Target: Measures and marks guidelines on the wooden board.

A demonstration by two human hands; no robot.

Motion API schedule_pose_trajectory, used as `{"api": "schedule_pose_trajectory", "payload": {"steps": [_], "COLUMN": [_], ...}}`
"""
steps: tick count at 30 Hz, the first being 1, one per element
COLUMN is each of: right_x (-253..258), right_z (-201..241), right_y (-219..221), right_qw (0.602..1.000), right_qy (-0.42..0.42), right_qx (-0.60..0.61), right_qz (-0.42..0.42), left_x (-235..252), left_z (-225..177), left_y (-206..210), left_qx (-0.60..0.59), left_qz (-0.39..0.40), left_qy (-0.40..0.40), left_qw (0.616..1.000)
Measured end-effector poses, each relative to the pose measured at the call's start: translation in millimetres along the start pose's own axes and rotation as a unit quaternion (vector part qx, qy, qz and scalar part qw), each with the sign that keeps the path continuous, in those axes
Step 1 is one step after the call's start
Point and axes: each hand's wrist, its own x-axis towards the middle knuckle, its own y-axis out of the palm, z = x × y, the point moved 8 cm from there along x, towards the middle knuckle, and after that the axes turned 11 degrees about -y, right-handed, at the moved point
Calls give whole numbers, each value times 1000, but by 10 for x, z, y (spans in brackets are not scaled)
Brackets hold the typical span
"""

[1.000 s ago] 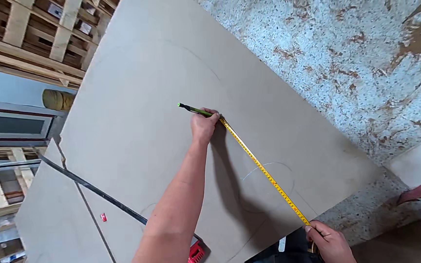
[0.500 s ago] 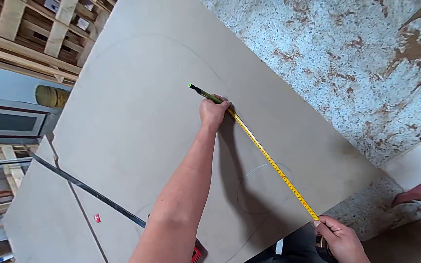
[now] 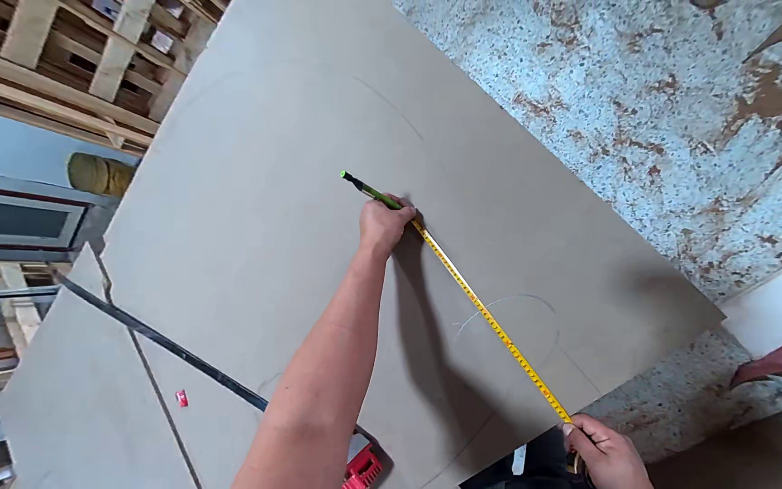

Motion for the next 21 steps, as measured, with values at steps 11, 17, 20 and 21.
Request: {"api": "schedule_pose_trajectory", "payload": {"steps": [11,17,20,21], "right_x": [188,278,346,403], "right_z": [17,239,462,537], "right_y": [-525,-942,-1172,-1252], "right_qw": [999,994,969,966], "right_qy": [21,-48,-100,-109], "right_qx": [5,86,203,213], "right_qz": [-25,-55,-95,-97], "left_x": [77,122,-83,-235], "left_z": [-578,-652,29,290], "left_y": [353,368,-1,-120], "left_qx": [25,-109,-163,-161], "left_qz": [-4,22,-7,-17], "left_qy": [26,31,-24,-43], "left_qw": [999,993,986,986]}}
